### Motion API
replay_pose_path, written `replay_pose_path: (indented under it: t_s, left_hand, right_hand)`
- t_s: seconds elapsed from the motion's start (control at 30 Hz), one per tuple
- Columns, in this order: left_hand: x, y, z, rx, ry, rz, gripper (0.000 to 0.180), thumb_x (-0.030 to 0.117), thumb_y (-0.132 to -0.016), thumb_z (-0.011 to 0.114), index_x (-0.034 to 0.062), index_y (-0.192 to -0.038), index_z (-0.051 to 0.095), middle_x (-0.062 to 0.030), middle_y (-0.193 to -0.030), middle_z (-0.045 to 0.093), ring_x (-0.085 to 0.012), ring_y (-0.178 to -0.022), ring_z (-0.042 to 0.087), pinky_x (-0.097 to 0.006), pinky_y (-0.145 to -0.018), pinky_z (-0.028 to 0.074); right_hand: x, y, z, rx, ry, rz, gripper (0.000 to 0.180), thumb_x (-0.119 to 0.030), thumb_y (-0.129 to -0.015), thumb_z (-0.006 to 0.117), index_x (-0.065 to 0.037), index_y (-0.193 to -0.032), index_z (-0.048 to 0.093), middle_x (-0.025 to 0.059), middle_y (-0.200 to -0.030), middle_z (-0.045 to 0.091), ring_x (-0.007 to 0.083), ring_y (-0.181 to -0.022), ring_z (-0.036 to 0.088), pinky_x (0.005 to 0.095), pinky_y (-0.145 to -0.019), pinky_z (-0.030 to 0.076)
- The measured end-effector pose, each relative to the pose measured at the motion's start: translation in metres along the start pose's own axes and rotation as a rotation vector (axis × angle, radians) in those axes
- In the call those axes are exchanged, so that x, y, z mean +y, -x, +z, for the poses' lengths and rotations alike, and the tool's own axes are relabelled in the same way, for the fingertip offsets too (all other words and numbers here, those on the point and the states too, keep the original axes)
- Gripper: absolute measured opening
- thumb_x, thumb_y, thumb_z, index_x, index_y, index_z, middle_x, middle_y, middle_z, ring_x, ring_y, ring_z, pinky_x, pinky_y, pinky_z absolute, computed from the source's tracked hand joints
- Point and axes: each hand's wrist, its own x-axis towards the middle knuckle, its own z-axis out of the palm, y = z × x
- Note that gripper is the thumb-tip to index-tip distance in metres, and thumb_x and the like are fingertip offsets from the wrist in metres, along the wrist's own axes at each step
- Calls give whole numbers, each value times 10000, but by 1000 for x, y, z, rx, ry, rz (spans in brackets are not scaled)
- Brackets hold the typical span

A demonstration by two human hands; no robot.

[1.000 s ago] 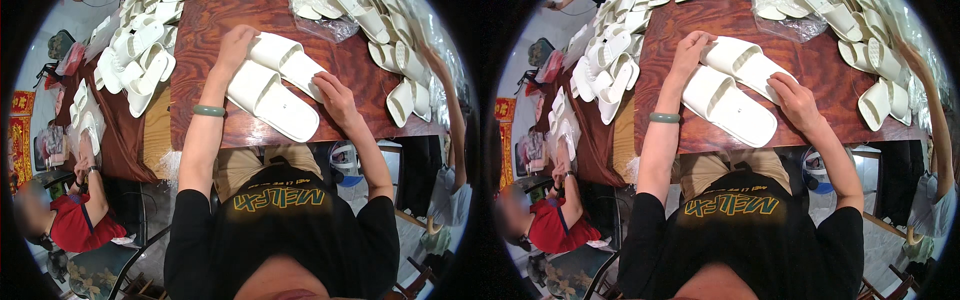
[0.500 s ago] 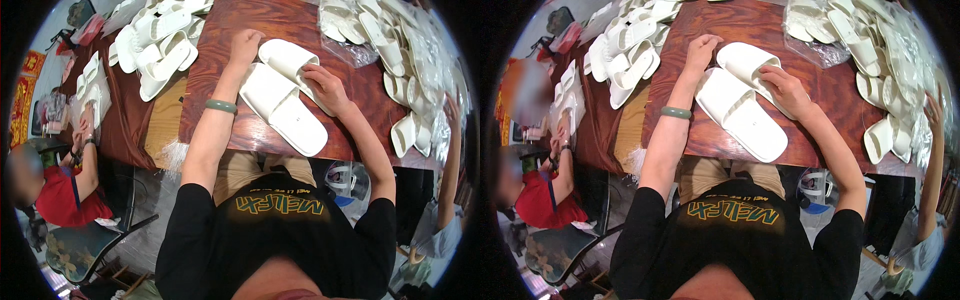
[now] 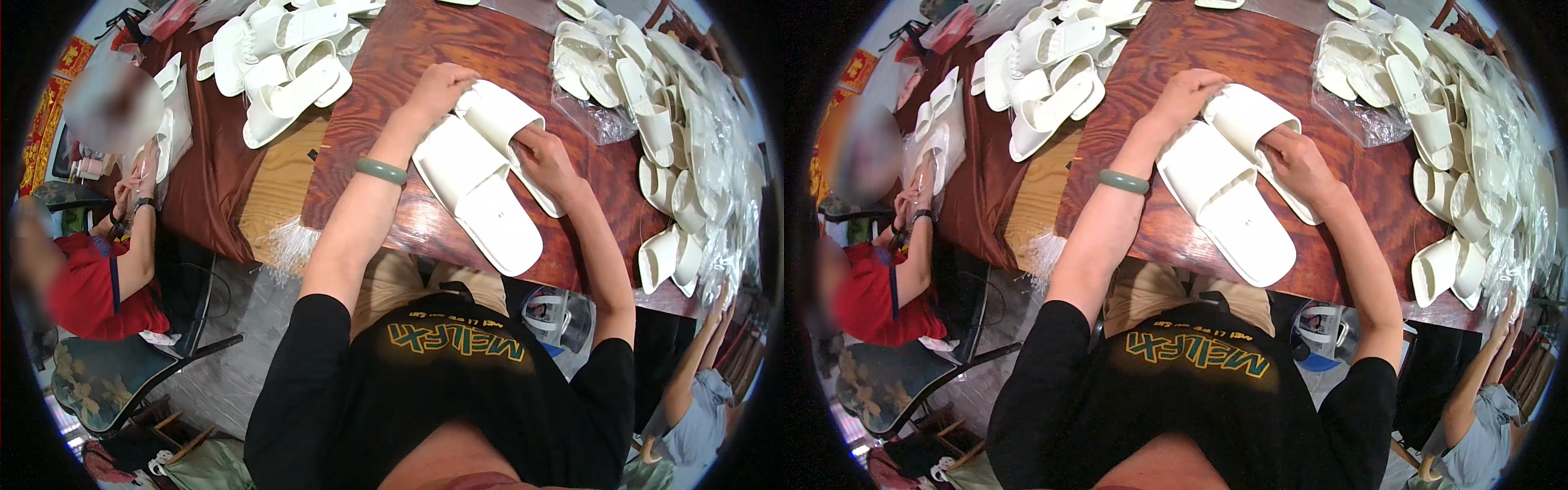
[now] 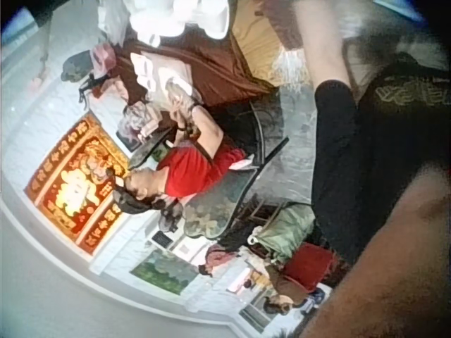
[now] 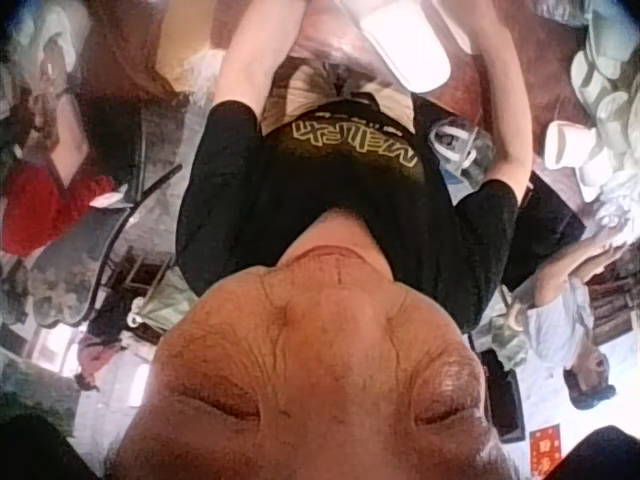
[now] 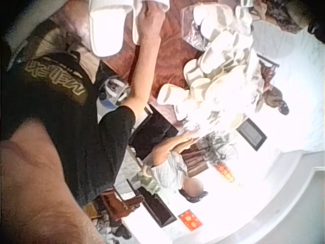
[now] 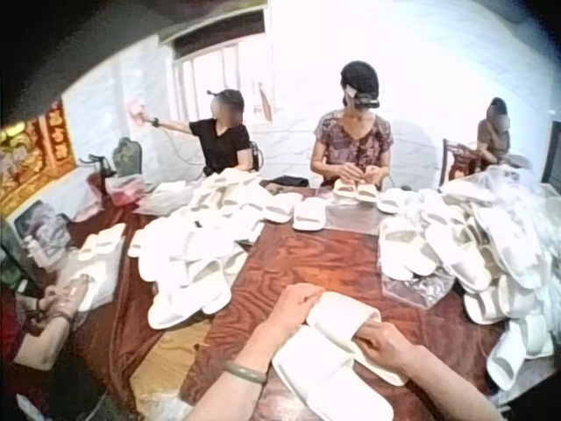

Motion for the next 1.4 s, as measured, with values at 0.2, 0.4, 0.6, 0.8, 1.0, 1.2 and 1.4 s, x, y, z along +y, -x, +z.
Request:
replay_pose_path:
  t_s: [0.2,0.4,0.6,0.8,1.0,1.2,1.4]
  left_hand:
    - [-17,1,-10,-222,-461,475,101,100,-786,565,55,-777,654,-138,-773,599,-289,-762,588,-354,-685,473]
    - [2,20,-11,-132,-274,382,53,110,-772,598,70,-751,626,-95,-929,577,-279,-910,525,-339,-808,442]
    - [10,14,-21,41,-421,508,13,82,-712,615,69,-708,614,-68,-823,591,-257,-842,565,-356,-725,454]
    - [33,22,-33,64,-503,419,25,76,-712,591,70,-732,603,-78,-720,592,-267,-742,583,-373,-677,443]
    - [33,34,-38,140,-312,375,66,85,-780,570,44,-782,621,-98,-731,601,-269,-722,590,-376,-657,460]
    - [19,17,-42,5,489,-185,151,87,-857,527,26,-917,651,-32,-812,655,-82,-665,585,-209,-542,451]
    - [20,16,-52,-63,770,-344,258,123,-937,469,-44,-1123,533,-119,-947,639,-143,-784,622,-197,-578,450]
  right_hand:
    - [2,4,12,25,61,15,118,22,-751,557,20,-860,602,207,-818,589,376,-764,591,398,-663,471]
    - [-13,8,7,69,8,34,124,50,-749,557,33,-866,593,202,-816,589,368,-758,595,375,-642,461]
    - [-28,4,1,245,1,-42,113,46,-768,556,35,-867,608,181,-834,613,342,-750,609,372,-664,471]
    - [-48,-34,-2,476,231,-208,185,16,-805,557,24,-977,625,145,-865,643,331,-787,625,342,-703,491]
    - [-9,-81,44,96,-438,226,177,-76,-844,591,27,-983,632,71,-843,652,150,-740,613,261,-671,481]
    - [-19,-90,30,255,-532,393,141,-132,-865,582,-12,-913,638,-27,-781,595,38,-631,480,186,-551,389]
    - [-5,-97,45,258,-499,326,202,-147,-840,609,26,-935,651,49,-809,665,90,-700,588,230,-635,458]
